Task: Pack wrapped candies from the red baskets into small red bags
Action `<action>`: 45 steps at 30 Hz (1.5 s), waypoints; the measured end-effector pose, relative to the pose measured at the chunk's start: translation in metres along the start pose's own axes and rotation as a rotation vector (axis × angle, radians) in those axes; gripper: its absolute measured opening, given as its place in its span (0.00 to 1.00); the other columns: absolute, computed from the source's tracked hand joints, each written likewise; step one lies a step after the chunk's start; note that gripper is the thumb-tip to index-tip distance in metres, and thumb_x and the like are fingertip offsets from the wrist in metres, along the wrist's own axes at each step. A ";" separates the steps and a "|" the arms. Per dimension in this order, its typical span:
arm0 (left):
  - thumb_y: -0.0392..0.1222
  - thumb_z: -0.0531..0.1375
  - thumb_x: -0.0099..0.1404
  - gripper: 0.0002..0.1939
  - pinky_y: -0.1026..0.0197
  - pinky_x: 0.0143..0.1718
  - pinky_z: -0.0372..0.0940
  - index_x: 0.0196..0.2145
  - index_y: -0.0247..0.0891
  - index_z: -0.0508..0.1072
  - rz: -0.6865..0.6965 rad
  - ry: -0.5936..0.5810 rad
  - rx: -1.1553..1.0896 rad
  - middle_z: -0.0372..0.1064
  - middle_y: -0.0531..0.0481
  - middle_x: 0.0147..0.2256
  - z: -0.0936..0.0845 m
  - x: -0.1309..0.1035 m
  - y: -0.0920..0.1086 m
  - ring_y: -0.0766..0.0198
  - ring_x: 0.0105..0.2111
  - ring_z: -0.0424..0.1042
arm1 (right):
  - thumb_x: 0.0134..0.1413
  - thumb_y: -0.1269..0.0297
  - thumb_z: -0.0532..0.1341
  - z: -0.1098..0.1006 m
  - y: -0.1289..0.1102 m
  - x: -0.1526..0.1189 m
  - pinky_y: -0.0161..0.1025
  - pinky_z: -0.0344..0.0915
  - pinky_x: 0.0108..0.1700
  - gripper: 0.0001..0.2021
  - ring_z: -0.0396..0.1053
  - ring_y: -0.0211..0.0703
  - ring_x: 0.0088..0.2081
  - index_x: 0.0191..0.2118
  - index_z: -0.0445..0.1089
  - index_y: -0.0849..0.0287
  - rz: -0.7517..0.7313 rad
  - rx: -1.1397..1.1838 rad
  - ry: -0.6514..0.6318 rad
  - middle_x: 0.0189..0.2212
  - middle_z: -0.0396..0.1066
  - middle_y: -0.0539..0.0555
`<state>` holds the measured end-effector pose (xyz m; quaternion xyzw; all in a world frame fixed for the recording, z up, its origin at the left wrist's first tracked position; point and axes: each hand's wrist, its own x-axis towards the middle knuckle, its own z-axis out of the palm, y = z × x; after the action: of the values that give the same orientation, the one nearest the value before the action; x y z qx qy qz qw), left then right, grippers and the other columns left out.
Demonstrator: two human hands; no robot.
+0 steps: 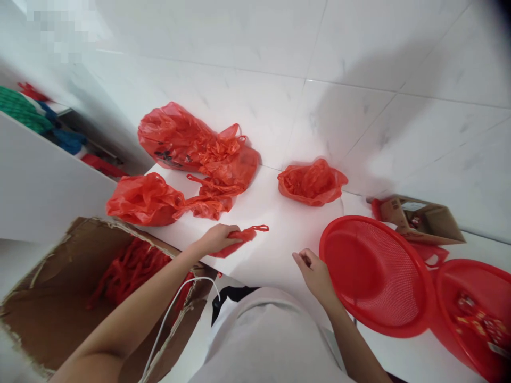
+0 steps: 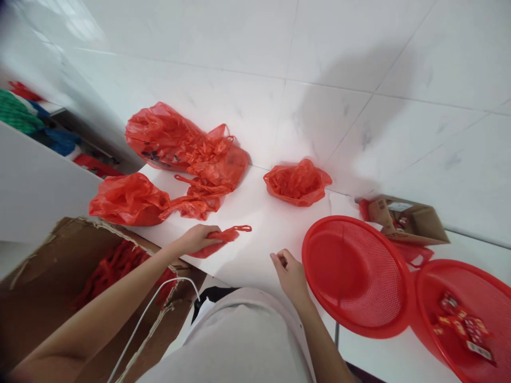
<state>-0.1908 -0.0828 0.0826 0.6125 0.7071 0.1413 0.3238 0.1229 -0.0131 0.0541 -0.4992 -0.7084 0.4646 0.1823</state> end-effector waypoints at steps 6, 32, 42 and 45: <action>0.47 0.63 0.55 0.10 0.63 0.39 0.58 0.28 0.36 0.76 -0.189 0.071 0.185 0.70 0.49 0.28 -0.038 0.004 -0.077 0.60 0.33 0.68 | 0.58 0.46 0.54 -0.008 0.023 -0.008 0.35 0.48 0.26 0.19 0.50 0.37 0.23 0.25 0.54 0.55 0.040 -0.038 -0.054 0.20 0.51 0.45; 0.46 0.60 0.62 0.24 0.43 0.58 0.54 0.56 0.45 0.68 0.137 -0.193 0.228 0.60 0.41 0.59 0.102 0.035 0.065 0.47 0.58 0.60 | 0.59 0.46 0.53 -0.029 0.028 0.001 0.34 0.51 0.28 0.19 0.53 0.37 0.24 0.26 0.57 0.55 0.079 -0.022 0.102 0.21 0.56 0.45; 0.48 0.55 0.65 0.23 0.49 0.56 0.59 0.56 0.42 0.68 0.001 -0.224 0.126 0.61 0.41 0.58 0.109 0.029 0.038 0.50 0.56 0.64 | 0.56 0.43 0.55 -0.108 0.060 -0.013 0.37 0.56 0.30 0.20 0.59 0.39 0.26 0.26 0.61 0.55 0.283 -0.090 0.409 0.22 0.62 0.48; 0.48 0.54 0.65 0.23 0.50 0.55 0.59 0.56 0.40 0.67 -0.032 -0.238 0.137 0.62 0.41 0.58 0.112 0.032 0.029 0.51 0.55 0.64 | 0.57 0.44 0.54 -0.124 0.066 -0.012 0.39 0.60 0.32 0.18 0.65 0.43 0.29 0.30 0.66 0.54 0.334 -0.093 0.441 0.27 0.69 0.50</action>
<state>-0.0988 -0.0683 0.0063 0.6343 0.6812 0.0139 0.3652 0.2533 0.0394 0.0629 -0.7059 -0.5802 0.3350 0.2300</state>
